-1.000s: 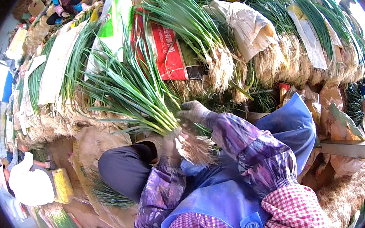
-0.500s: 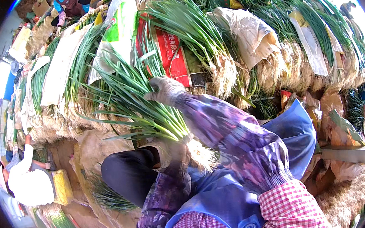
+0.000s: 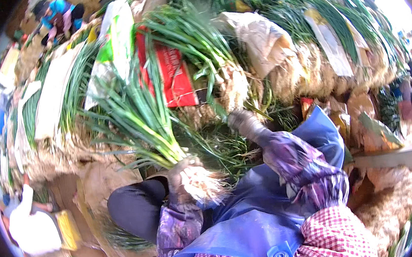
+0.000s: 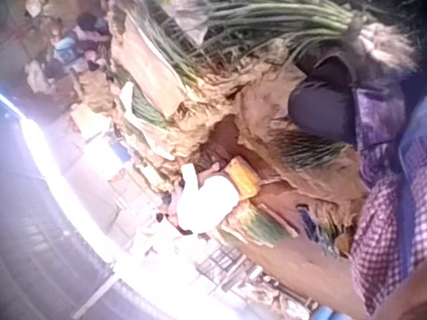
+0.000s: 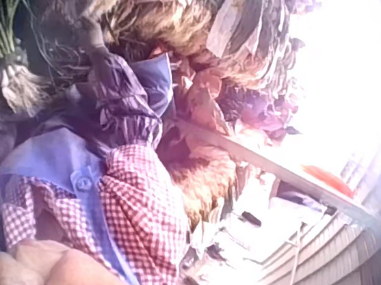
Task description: The person sorts through large bunches of leeks by hand, cleaning them and organizing them into separate piles on the ground while sitting in a processing area.
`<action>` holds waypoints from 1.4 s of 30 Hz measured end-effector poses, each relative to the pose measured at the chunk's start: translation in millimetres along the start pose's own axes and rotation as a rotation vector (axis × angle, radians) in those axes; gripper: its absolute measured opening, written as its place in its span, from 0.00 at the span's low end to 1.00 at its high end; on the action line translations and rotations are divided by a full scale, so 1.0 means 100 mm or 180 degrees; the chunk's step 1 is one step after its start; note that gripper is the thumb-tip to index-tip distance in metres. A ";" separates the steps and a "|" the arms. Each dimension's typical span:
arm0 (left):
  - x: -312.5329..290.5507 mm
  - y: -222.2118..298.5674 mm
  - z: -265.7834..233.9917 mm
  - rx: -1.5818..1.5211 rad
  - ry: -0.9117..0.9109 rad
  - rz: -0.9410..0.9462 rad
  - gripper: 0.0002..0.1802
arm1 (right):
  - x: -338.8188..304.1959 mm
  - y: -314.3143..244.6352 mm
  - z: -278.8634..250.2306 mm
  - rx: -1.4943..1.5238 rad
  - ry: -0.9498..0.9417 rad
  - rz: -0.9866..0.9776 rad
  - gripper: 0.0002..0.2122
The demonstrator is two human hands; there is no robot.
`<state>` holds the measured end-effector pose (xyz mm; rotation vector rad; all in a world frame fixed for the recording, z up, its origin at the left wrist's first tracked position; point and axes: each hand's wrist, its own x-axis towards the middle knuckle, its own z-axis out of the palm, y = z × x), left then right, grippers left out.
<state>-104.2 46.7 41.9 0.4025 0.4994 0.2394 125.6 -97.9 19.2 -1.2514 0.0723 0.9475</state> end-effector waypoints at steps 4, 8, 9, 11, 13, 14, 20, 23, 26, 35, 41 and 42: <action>-0.10 0.25 0.32 -0.0286 -0.1062 0.1098 0.25 | 0.03 0.10 -0.02 -0.6673 -0.1636 0.0620 0.09; 0.04 0.35 0.43 -0.0037 -0.1160 0.1234 0.32 | 0.29 -0.64 0.54 -0.4499 0.0494 -0.0952 0.16; 0.12 0.27 0.38 -0.0130 -0.0601 0.0916 0.29 | 0.56 -0.70 0.50 -0.4990 0.1097 -0.1849 0.20; 0.45 0.19 0.39 -0.0214 -0.1068 0.0269 0.24 | 1.01 -0.85 0.25 -0.5370 0.1313 -0.2045 0.16; 0.60 0.12 0.53 -0.0023 -0.0853 0.0231 0.20 | 1.32 -0.77 0.10 -0.5100 0.1175 -0.1078 0.14; 0.55 0.20 0.27 -0.0063 -0.0723 0.0146 0.19 | 0.89 -0.77 0.56 -0.5060 0.0709 -0.1450 0.11; 0.76 0.08 0.29 -0.0331 0.0073 -0.0366 0.20 | -0.11 -0.46 0.66 -0.4971 -0.1210 -0.1800 0.07; 0.71 -0.02 0.02 0.0275 0.0500 -0.0191 0.17 | -0.05 -0.62 0.66 -0.4742 -0.0441 -0.1553 0.15; 0.62 -0.04 0.22 0.0443 0.0876 -0.0254 0.14 | 0.24 -0.68 0.81 -0.5765 -0.0768 -0.2752 0.17; 0.22 0.53 0.72 -0.0255 -0.1185 0.0889 0.14 | 0.16 0.17 0.04 -0.6226 -0.2307 0.0959 0.15; 0.56 0.41 0.78 -0.0171 -0.0855 0.0481 0.28 | 0.82 -0.93 0.23 -0.4809 0.1459 -0.1983 0.12; 0.70 0.31 0.77 -0.0382 -0.0902 0.0025 0.30 | 1.06 -0.95 0.01 -0.5037 0.1642 -0.2204 0.13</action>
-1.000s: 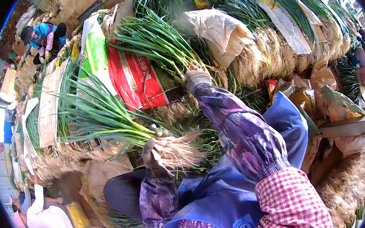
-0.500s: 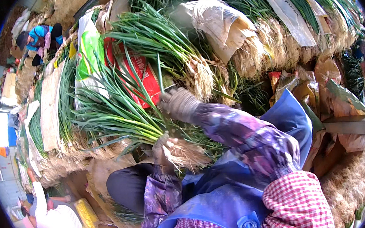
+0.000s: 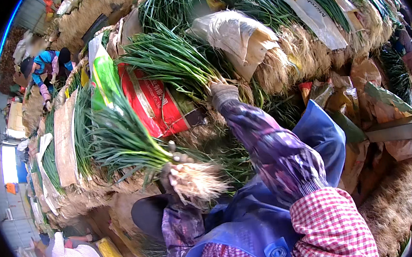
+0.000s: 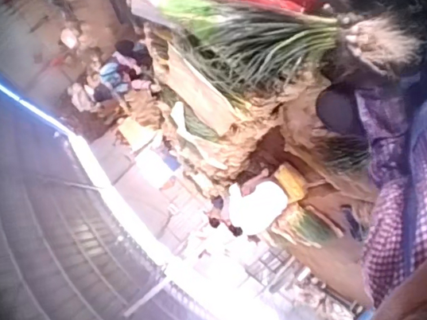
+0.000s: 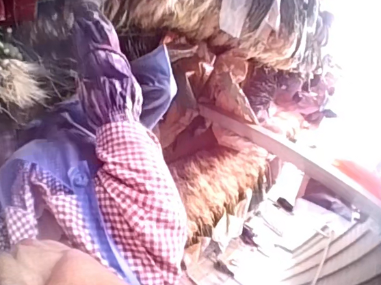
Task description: The person sorts through large bunches of leeks by hand, cleaning them and organizing them into separate piles on the ground while sitting in a processing area.
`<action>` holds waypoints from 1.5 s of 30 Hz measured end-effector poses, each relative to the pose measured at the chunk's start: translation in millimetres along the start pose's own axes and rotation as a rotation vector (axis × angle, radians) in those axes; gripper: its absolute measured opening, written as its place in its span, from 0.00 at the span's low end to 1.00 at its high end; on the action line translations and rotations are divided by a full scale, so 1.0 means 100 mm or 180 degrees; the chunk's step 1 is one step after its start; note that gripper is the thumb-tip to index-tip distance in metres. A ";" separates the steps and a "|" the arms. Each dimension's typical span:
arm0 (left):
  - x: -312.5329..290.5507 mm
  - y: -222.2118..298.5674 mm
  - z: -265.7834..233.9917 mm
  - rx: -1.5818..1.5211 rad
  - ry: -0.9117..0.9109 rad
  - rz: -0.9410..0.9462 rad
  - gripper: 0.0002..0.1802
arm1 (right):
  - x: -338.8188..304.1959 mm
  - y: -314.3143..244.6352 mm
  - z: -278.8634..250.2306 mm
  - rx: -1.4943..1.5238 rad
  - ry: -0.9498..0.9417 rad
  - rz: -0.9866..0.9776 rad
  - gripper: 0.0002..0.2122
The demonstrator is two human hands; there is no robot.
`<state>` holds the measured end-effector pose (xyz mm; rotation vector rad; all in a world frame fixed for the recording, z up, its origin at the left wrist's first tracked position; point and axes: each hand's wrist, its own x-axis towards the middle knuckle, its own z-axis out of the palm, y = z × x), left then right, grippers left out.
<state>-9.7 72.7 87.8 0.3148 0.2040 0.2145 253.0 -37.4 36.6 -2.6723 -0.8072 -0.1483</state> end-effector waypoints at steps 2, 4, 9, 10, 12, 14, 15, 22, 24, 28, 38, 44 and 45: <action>0.00 -0.12 -0.04 -0.0021 0.0617 -0.0212 0.26 | 0.02 0.02 0.11 -0.0147 -0.0531 -0.0169 0.12; -0.07 -0.07 0.18 0.0341 0.1413 0.0041 0.22 | -0.27 -0.41 -0.18 0.0413 -0.1271 -0.0421 0.09; -0.02 0.02 -0.40 0.1047 0.1497 -0.0473 0.15 | -1.03 -0.89 -0.63 0.0711 -0.2030 -0.1889 0.11; -0.06 0.04 -0.24 0.0995 0.1604 -0.0438 0.13 | -0.99 -0.86 -0.76 0.1034 -0.2588 -0.1656 0.12; -0.12 0.02 -0.17 0.1017 0.1895 -0.0317 0.13 | -0.81 -0.58 -0.57 0.1846 -0.2208 -0.1050 0.18; -0.17 0.01 -0.19 0.0563 0.1390 -0.0274 0.13 | -0.78 -0.51 -0.28 0.3035 -0.1533 -0.0598 0.23; -0.20 0.01 -0.06 0.0485 0.1142 -0.0219 0.13 | -0.71 -0.68 -0.25 0.3602 -0.1678 -0.0595 0.24; -0.34 0.12 -0.05 -0.0360 0.0721 -0.0741 0.12 | -0.78 -1.19 -0.12 0.4319 -0.2944 -0.0008 0.17; -0.40 0.17 -0.05 -0.0390 0.0401 -0.0719 0.12 | -0.93 -1.12 -0.22 0.2980 -0.2003 -0.0963 0.18; -0.45 0.13 -0.13 -0.0564 0.0328 -0.0545 0.13 | -1.14 -0.58 -0.05 -0.0536 -0.3035 -0.1798 0.12; -0.48 0.22 -0.04 -0.0252 0.0297 -0.0802 0.12 | -1.05 -1.02 -0.06 0.3888 -0.3302 -0.0742 0.19; -0.65 0.21 0.14 -0.0036 0.0067 -0.0073 0.16 | -1.09 -0.41 0.00 0.0990 -0.1998 -0.0591 0.09; -0.63 0.17 0.18 -0.0057 -0.0156 0.0290 0.17 | -1.05 -0.34 0.03 0.0058 -0.2570 -0.0695 0.09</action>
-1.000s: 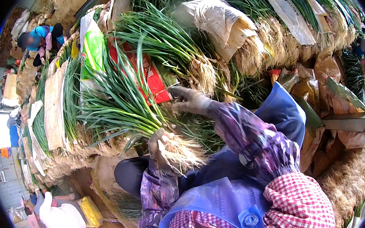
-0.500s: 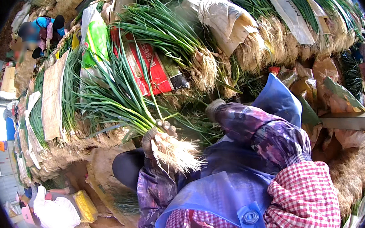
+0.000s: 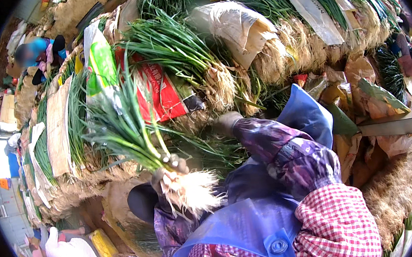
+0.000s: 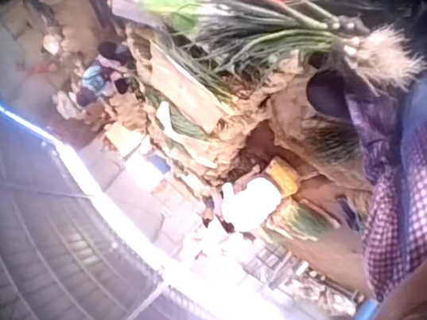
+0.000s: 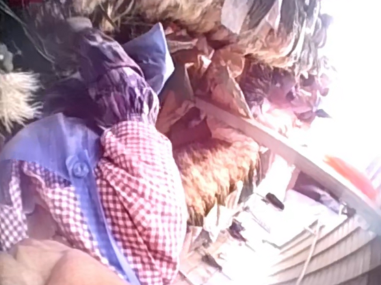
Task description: The person sorts through large bunches of leeks by hand, cleaning them and organizing them into separate piles on the ground while sitting in a processing area.
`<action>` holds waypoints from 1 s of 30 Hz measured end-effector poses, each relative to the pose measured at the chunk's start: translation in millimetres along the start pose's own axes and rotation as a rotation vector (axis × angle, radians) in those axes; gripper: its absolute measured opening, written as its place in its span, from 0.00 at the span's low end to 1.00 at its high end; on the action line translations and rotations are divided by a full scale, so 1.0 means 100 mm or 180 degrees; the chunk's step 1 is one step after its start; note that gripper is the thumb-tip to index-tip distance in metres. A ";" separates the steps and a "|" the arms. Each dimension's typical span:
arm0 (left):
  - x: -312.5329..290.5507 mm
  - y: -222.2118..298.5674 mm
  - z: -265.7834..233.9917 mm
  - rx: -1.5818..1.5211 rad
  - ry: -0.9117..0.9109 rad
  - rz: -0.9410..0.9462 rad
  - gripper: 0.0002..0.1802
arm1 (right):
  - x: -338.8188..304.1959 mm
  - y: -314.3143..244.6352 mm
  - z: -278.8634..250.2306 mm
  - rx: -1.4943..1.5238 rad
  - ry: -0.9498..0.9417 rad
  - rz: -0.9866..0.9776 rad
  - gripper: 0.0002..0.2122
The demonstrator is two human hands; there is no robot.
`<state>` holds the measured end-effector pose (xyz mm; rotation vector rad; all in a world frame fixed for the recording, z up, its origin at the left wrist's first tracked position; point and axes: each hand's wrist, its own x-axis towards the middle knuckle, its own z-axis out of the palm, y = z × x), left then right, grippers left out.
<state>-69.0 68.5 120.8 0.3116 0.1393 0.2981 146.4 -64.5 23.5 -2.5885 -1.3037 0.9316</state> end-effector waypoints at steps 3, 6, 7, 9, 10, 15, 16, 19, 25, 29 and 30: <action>0.04 0.01 0.11 0.0245 0.0014 0.0281 0.20 | 0.01 0.07 -0.33 -0.0127 0.0035 0.0014 0.11; 0.30 -0.06 0.17 0.0049 -0.0035 -0.0293 0.27 | 0.46 0.47 -0.73 0.0263 0.2447 0.0599 0.16; 0.37 -0.12 0.15 0.0095 0.0150 -0.0251 0.26 | 0.58 0.55 -0.87 0.0249 0.2466 0.0687 0.16; 0.52 -0.16 -0.08 0.0254 0.0397 -0.0335 0.21 | 0.73 0.58 -0.95 0.0256 0.1906 0.0973 0.11; 0.57 -0.22 -0.17 0.0164 0.0262 -0.0208 0.21 | 0.70 0.53 -0.93 0.0166 0.1986 0.0851 0.09; 0.66 -0.13 -0.57 0.0284 0.0983 -0.0710 0.19 | -0.21 -0.39 -0.82 -0.0137 0.1224 -0.0526 0.05; 0.69 -0.12 -0.53 0.0391 0.1044 -0.0771 0.18 | -0.35 -0.45 -0.74 -0.0273 0.1216 -0.1281 0.08; 0.70 -0.13 -0.69 0.0097 0.0895 -0.0940 0.17 | -0.35 -0.41 -0.61 0.0698 -0.0421 -0.0689 0.13; 0.59 -0.17 -0.52 0.1103 0.1443 -0.0872 0.11 | 0.00 -0.30 -0.52 0.3433 0.0560 -0.1173 0.17; 0.38 -0.01 -0.29 0.0645 0.0681 -0.0691 0.18 | -0.09 -0.41 -0.54 0.1438 0.1274 -0.0869 0.08; 0.32 0.01 -0.35 0.0255 0.0262 -0.0702 0.18 | 0.01 -0.23 -0.45 0.1893 0.1639 -0.0474 0.07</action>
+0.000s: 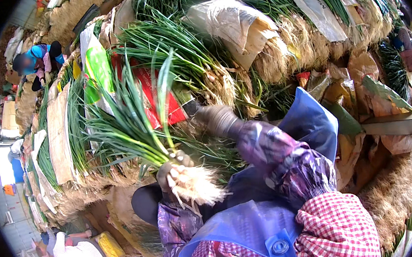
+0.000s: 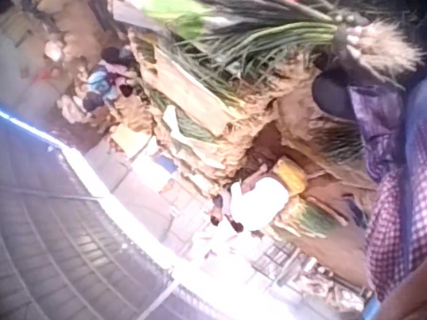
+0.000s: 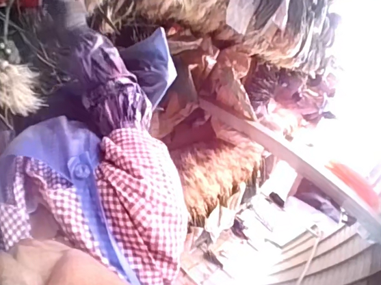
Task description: The person sorts through large bunches of leeks by hand, cleaning them and organizing them into separate piles on the ground while sitting in a processing area.
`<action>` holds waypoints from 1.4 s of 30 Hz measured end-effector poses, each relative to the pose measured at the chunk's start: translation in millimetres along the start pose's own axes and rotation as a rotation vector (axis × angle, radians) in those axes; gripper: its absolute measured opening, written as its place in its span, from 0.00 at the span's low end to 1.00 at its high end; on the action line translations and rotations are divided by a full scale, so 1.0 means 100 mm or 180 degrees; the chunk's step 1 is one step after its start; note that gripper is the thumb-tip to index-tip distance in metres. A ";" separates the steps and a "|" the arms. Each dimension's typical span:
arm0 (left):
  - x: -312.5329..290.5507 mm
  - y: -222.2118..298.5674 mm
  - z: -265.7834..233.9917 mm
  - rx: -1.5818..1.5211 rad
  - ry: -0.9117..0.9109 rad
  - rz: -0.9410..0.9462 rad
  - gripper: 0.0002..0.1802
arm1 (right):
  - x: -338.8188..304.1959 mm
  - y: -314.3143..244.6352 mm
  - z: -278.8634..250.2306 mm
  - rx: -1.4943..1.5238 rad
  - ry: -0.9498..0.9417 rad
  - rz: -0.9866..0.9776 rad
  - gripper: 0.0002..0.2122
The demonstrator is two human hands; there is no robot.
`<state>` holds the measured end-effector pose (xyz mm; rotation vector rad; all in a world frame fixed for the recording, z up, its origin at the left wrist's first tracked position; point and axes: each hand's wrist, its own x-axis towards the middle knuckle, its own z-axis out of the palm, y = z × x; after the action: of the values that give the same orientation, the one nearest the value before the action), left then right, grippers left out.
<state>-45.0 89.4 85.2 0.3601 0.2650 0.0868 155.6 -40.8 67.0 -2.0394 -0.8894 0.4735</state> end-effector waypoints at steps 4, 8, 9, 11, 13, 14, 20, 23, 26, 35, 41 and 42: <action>0.05 0.00 0.13 -0.0321 -0.0781 0.0419 0.19 | 0.37 0.49 -0.23 -0.2029 -0.1398 0.0841 0.13; 0.35 -0.16 0.38 -0.0007 0.0016 0.0769 0.29 | 0.92 0.57 -0.50 -0.2025 0.0541 0.0486 0.17; 0.44 -0.13 0.31 0.0179 -0.0120 0.0476 0.29 | 1.06 0.63 -0.57 -0.2146 -0.0095 0.0834 0.18; 0.48 -0.27 0.24 -0.0095 0.0055 0.0480 0.26 | 1.16 0.62 -0.57 -0.2194 -0.0633 0.1463 0.17; 0.36 -0.12 -0.01 -0.0028 0.0369 0.0206 0.21 | 0.96 0.15 -0.42 -0.1582 -0.1038 0.1133 0.17; 0.39 -0.13 -0.14 -0.0074 0.0497 0.0030 0.18 | 0.77 0.06 -0.42 -0.1032 -0.1114 0.1131 0.17; 0.36 -0.17 -0.17 0.0777 0.1402 -0.0227 0.12 | 0.00 -0.20 -0.09 -0.0390 -0.1471 -0.0249 0.12; 0.29 -0.17 -0.06 0.0473 0.1205 -0.0247 0.09 | 0.00 -0.21 -0.21 -0.0513 -0.1589 -0.0316 0.10; 0.26 -0.14 0.16 -0.0270 0.0899 -0.0382 0.16 | 0.15 0.08 -0.05 -0.0908 -0.0233 0.0216 0.07; 0.08 -0.14 -0.19 -0.0356 0.0313 -0.0895 0.17 | 0.30 -0.28 0.36 0.4038 -0.1080 0.1468 0.18; -0.08 -0.26 -0.51 0.0292 0.1160 -0.0594 0.11 | 0.13 -0.49 0.55 -0.0137 -0.0040 0.0474 0.12; -0.03 -0.27 -0.37 0.0076 0.0985 -0.0422 0.12 | 0.10 -0.43 0.56 0.0522 0.0130 0.0674 0.11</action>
<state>-57.1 75.8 43.1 0.3515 0.5953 0.0084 110.8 14.0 69.7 -1.9927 -0.5923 0.5977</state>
